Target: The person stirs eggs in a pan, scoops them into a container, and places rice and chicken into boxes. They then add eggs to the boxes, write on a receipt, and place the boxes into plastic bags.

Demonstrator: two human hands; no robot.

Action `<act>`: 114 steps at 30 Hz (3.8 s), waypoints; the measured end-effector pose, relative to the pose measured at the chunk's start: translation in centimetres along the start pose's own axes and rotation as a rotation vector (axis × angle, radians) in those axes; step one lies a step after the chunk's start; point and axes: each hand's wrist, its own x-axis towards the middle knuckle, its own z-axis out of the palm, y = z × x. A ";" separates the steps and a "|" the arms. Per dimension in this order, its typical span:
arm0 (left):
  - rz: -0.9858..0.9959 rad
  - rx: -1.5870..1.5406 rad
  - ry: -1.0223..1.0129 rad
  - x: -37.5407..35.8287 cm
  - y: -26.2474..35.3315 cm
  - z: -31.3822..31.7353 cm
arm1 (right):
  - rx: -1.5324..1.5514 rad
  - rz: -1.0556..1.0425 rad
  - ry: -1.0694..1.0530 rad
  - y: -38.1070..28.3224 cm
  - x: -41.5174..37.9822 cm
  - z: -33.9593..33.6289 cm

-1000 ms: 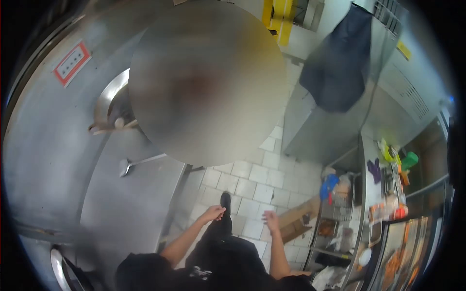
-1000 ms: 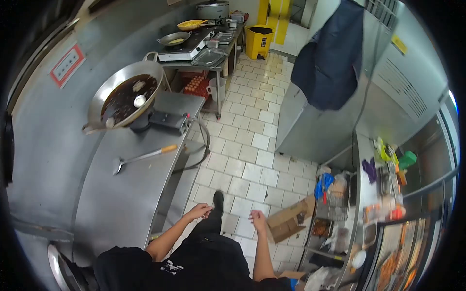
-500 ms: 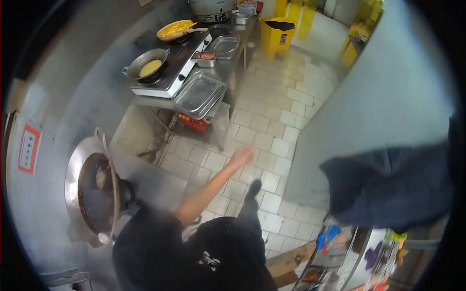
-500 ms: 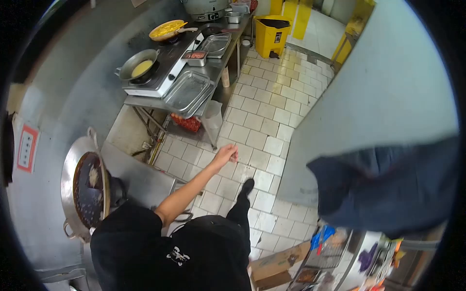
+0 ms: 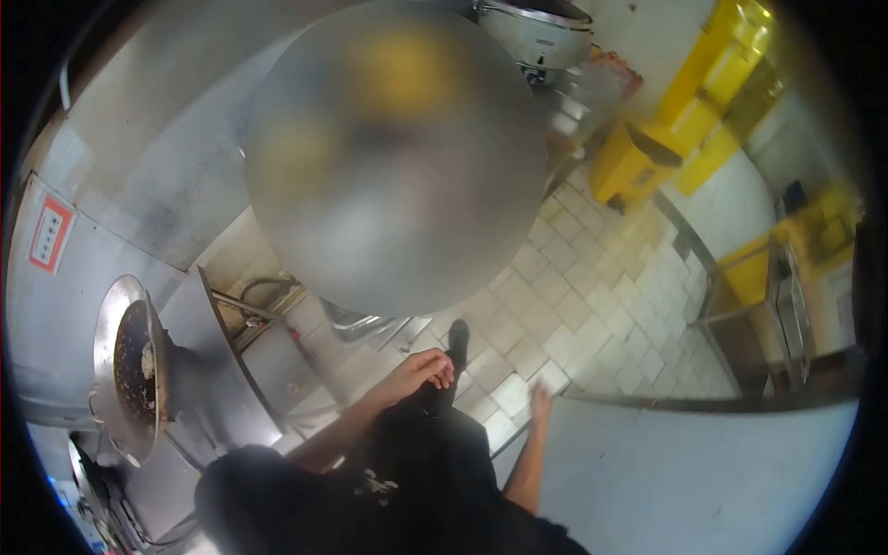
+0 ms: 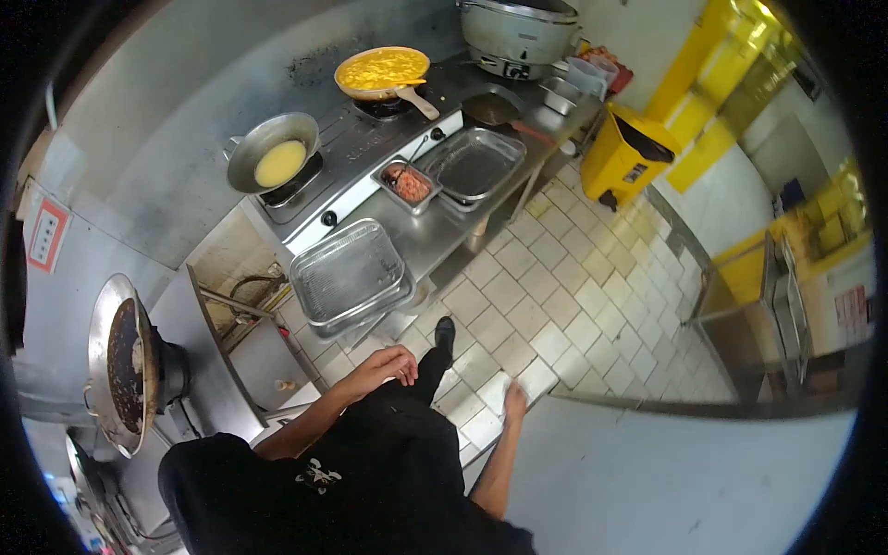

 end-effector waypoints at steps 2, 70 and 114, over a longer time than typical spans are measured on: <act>0.028 -0.047 0.045 3.0 0.9 -0.4 | 0.029 -0.445 -0.042 -17.2 12.8 2.9; 0.569 -0.926 0.727 44.7 24.9 -18.1 | -0.921 -2.248 -0.453 -76.0 51.3 32.0; 0.530 -0.939 0.724 44.4 25.2 -18.2 | -1.218 -2.075 -0.748 -89.7 50.2 22.3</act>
